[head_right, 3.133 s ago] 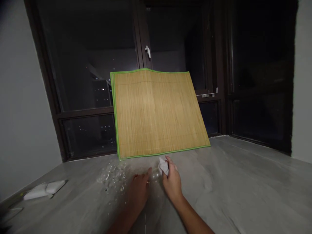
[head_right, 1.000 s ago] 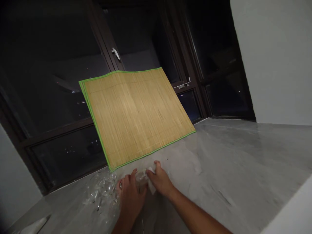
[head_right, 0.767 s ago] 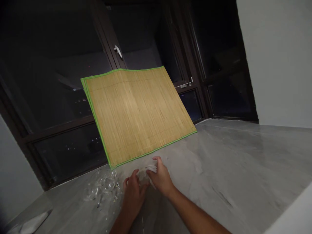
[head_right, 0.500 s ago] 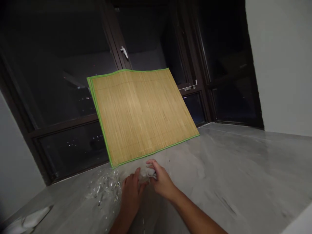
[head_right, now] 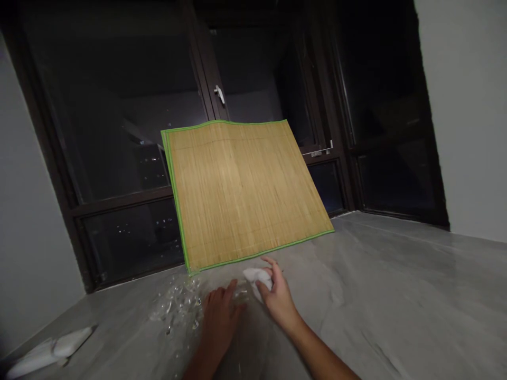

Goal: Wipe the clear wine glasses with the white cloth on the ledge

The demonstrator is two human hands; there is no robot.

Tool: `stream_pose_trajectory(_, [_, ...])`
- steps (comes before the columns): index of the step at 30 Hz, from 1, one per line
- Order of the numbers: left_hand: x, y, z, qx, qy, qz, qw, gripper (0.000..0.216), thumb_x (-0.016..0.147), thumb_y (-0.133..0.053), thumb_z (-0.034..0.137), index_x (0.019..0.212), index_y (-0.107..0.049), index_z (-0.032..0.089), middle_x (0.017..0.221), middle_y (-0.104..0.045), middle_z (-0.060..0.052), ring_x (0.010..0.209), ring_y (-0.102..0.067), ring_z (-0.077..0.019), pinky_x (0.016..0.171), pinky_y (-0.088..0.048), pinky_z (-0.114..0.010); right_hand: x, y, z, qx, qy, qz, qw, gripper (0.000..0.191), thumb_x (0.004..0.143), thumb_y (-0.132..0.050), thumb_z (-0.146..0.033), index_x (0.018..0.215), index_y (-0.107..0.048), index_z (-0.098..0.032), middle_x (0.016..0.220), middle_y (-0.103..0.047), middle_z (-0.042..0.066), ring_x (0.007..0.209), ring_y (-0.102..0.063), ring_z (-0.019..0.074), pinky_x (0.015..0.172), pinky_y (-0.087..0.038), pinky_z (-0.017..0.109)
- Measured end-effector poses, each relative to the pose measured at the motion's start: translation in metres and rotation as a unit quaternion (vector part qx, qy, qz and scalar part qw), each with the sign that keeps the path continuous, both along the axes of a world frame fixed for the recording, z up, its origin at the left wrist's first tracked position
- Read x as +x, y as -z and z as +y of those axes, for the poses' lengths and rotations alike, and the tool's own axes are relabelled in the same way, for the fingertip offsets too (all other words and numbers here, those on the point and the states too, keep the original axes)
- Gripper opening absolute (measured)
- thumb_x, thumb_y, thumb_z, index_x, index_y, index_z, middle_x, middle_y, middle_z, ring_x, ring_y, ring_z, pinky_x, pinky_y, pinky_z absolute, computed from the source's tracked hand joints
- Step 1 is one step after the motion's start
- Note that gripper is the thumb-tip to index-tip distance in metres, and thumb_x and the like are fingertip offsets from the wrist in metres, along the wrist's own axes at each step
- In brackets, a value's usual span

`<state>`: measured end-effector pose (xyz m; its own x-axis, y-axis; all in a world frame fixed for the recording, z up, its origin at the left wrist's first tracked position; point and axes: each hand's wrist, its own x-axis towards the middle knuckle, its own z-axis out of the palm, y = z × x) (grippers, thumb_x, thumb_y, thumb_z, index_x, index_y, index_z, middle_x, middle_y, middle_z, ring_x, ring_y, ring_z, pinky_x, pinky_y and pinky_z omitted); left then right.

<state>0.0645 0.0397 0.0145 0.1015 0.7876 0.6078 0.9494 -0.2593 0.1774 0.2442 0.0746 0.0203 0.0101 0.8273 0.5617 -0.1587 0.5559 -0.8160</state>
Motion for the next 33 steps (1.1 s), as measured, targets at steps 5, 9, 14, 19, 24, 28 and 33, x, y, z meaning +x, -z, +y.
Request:
stream_pose_trajectory(5, [0.003,0.001,-0.003,-0.038,0.073,0.004,0.997,0.046,0.081,-0.066,0.029,0.127,-0.063,0.024,0.105,-0.065,-0.009,0.103,-0.054,-0.0289,0.098,-0.038,-0.047,0.004,0.009,0.002,0.108,0.074,-0.229,0.965,0.072,0.068,-0.049,-0.005,0.137,-0.05,-0.025,0.118,-0.067,0.007,0.113,-0.06,0.0239,0.1,-0.043,0.039])
stream_pose_trajectory(9, [0.009,0.0,-0.007,-0.019,0.142,-0.047,0.989,0.054,0.086,-0.062,0.035,0.138,-0.052,0.025,0.115,-0.064,-0.01,0.11,-0.053,-0.029,0.105,-0.035,-0.052,0.007,0.017,0.016,-0.001,0.104,-0.192,0.976,0.065,0.067,-0.051,-0.01,0.131,-0.05,-0.021,0.092,-0.069,0.005,0.087,-0.064,0.023,0.083,-0.048,0.037])
stream_pose_trajectory(14, [0.019,0.012,-0.005,-0.022,0.145,-0.241,0.959,0.055,0.092,-0.048,0.039,0.142,-0.04,0.016,0.134,-0.055,-0.017,0.119,-0.054,-0.0275,0.104,-0.04,-0.047,-0.005,0.016,0.012,-0.098,-0.11,-0.012,0.989,0.064,0.069,-0.065,-0.025,0.129,-0.042,-0.023,0.088,-0.068,0.0,0.078,-0.065,0.0197,0.07,-0.049,0.03])
stream_pose_trajectory(19, [0.026,0.015,-0.005,-0.053,0.136,-0.4,0.905,0.056,0.097,-0.038,0.045,0.143,-0.031,0.014,0.131,-0.059,-0.017,0.115,-0.06,-0.0228,0.1,-0.044,-0.039,-0.01,0.005,-0.004,-0.144,-0.171,0.031,0.974,0.07,0.066,-0.074,-0.027,0.128,-0.042,-0.024,0.086,-0.068,-0.002,0.072,-0.064,0.0166,0.065,-0.045,0.027])
stream_pose_trajectory(24, [0.025,0.012,0.0,-0.027,0.09,-0.452,0.887,0.057,0.097,-0.035,0.046,0.143,-0.028,0.015,0.126,-0.062,-0.017,0.113,-0.063,-0.0222,0.099,-0.046,-0.038,-0.01,-0.009,-0.017,-0.144,-0.203,0.027,0.968,0.076,0.067,-0.077,-0.031,0.132,-0.038,-0.024,0.08,-0.068,-0.004,0.066,-0.06,0.0144,0.061,-0.041,0.025])
stream_pose_trajectory(28, [0.019,0.011,0.003,-0.023,0.027,-0.432,0.901,0.054,0.097,-0.034,0.043,0.143,-0.035,0.014,0.137,-0.057,-0.018,0.125,-0.056,-0.0235,0.105,-0.043,-0.04,-0.015,-0.016,-0.026,-0.102,-0.177,0.024,0.979,0.074,0.072,-0.074,-0.033,0.135,-0.034,-0.026,0.083,-0.066,-0.004,0.068,-0.059,0.014,0.064,-0.043,0.026])
stream_pose_trajectory(33, [0.017,0.008,-0.005,-0.045,0.012,-0.285,0.957,0.046,0.097,-0.034,0.04,0.13,-0.058,0.019,0.132,-0.063,-0.013,0.123,-0.057,-0.0272,0.105,-0.041,-0.045,-0.013,-0.013,-0.02,-0.018,-0.051,-0.015,0.998,0.073,0.081,-0.063,-0.027,0.144,-0.027,-0.025,0.093,-0.068,0.0,0.078,-0.061,0.0159,0.075,-0.046,0.029])
